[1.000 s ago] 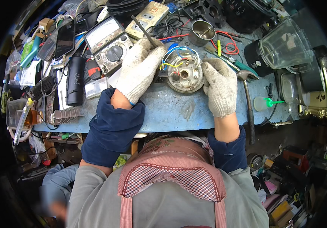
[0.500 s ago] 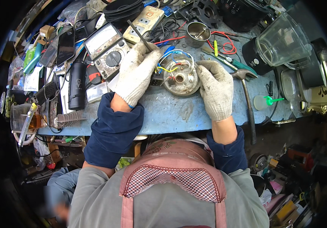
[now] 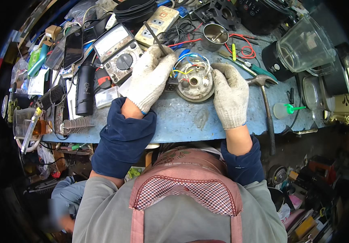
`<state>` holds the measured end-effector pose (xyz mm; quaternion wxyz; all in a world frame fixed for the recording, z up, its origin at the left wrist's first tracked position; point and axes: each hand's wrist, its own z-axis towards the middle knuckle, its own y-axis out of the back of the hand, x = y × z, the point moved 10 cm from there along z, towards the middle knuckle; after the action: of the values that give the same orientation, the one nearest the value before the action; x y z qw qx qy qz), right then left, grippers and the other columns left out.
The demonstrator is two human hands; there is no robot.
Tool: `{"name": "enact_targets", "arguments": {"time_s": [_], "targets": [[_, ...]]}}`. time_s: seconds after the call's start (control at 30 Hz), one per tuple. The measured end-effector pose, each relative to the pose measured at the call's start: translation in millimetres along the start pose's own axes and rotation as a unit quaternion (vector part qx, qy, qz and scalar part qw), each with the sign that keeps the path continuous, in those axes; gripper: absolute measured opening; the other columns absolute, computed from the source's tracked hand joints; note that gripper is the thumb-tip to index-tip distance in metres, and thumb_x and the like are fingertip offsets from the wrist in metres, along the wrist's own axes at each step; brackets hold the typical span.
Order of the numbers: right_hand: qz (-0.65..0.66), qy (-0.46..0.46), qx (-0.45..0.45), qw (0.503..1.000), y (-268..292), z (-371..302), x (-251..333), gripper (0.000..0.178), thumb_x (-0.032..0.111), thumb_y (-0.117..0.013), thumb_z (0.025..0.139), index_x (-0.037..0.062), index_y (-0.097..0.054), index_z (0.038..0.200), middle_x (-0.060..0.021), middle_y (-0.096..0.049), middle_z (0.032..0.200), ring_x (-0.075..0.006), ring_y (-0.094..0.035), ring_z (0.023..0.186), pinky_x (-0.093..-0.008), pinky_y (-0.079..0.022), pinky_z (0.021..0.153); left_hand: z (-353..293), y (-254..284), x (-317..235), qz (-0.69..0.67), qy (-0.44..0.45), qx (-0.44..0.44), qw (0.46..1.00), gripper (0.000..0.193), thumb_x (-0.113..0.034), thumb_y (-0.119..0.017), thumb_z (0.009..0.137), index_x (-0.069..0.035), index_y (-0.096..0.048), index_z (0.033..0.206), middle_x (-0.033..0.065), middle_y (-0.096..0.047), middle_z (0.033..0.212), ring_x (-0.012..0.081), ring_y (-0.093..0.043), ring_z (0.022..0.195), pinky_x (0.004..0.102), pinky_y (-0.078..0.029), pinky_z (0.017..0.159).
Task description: The person uses a screwdriver and pliers to disassemble and reassemble a small cylindrical electrical component on a cluttered workbench. They remove a metal cover, adjust internal wires, and replace the cover, occasionally reaching for tools from a nearby toolbox.
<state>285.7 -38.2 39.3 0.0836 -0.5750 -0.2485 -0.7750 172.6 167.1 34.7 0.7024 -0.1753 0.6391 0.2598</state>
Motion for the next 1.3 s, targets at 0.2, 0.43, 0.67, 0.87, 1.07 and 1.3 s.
{"name": "enact_targets", "arguments": {"time_s": [0.2,0.43,0.67,0.87,1.07,1.3], "targets": [[-0.051,0.060,-0.040,0.996,1.5,-3.1,12.3,0.019,0.011,-0.068,0.103,-0.0016,-0.078,0.114,-0.0236,-0.079,0.105,-0.0373,-0.078,0.098,-0.0416,-0.060,0.088,2.3,-0.7,-1.4,0.023,-0.013,0.005,1.000,0.023,-0.016,-0.070,0.108,0.000,-0.070,0.125,0.0057,-0.073,0.113,0.0120,-0.065,0.103,0.0279,-0.052,0.093],[-0.147,0.125,-0.066,0.979,-0.3,-6.5,17.6,0.018,0.010,-0.068,0.101,0.0023,-0.077,0.115,-0.0245,-0.078,0.105,-0.0448,-0.075,0.100,-0.0501,-0.060,0.089,-0.4,-1.9,-3.7,0.021,0.000,0.005,1.000,0.021,-0.017,-0.071,0.109,-0.002,-0.070,0.123,0.0023,-0.071,0.106,0.0090,-0.062,0.095,0.0264,-0.052,0.085],[-0.158,0.132,-0.069,0.976,-0.1,-8.0,23.4,0.018,0.010,-0.068,0.101,0.0030,-0.077,0.115,-0.0245,-0.077,0.105,-0.0447,-0.075,0.101,-0.0500,-0.059,0.089,-0.8,-2.4,-4.0,0.008,-0.008,0.001,1.000,0.020,-0.017,-0.071,0.109,-0.002,-0.071,0.123,0.0014,-0.071,0.104,0.0081,-0.061,0.092,0.0255,-0.051,0.082],[-0.164,0.141,-0.072,0.974,-0.3,-9.4,24.2,0.018,0.009,-0.067,0.101,0.0027,-0.077,0.115,-0.0243,-0.077,0.105,-0.0446,-0.075,0.100,-0.0499,-0.059,0.090,-0.6,-1.1,-4.2,0.026,-0.012,0.004,1.000,0.021,-0.017,-0.071,0.109,-0.002,-0.070,0.123,0.0017,-0.071,0.106,0.0083,-0.061,0.093,0.0254,-0.051,0.083],[-0.174,0.151,-0.072,0.970,-0.2,-10.8,29.3,0.018,0.009,-0.067,0.101,0.0028,-0.077,0.114,-0.0239,-0.077,0.105,-0.0446,-0.075,0.101,-0.0502,-0.059,0.090,-0.9,-1.0,-2.2,0.010,-0.009,0.005,1.000,0.022,-0.017,-0.071,0.109,-0.002,-0.070,0.125,0.0025,-0.072,0.109,0.0083,-0.062,0.096,0.0253,-0.051,0.085],[-0.142,0.135,-0.067,0.978,1.1,-10.3,21.8,0.023,0.013,-0.071,0.100,0.0013,-0.077,0.118,-0.0226,-0.078,0.108,-0.0426,-0.076,0.100,-0.0496,-0.060,0.089,-2.6,-0.3,-4.7,0.022,-0.004,0.002,1.000,0.022,-0.018,-0.070,0.109,-0.002,-0.070,0.124,0.0023,-0.072,0.108,0.0077,-0.063,0.095,0.0248,-0.052,0.082]]}}
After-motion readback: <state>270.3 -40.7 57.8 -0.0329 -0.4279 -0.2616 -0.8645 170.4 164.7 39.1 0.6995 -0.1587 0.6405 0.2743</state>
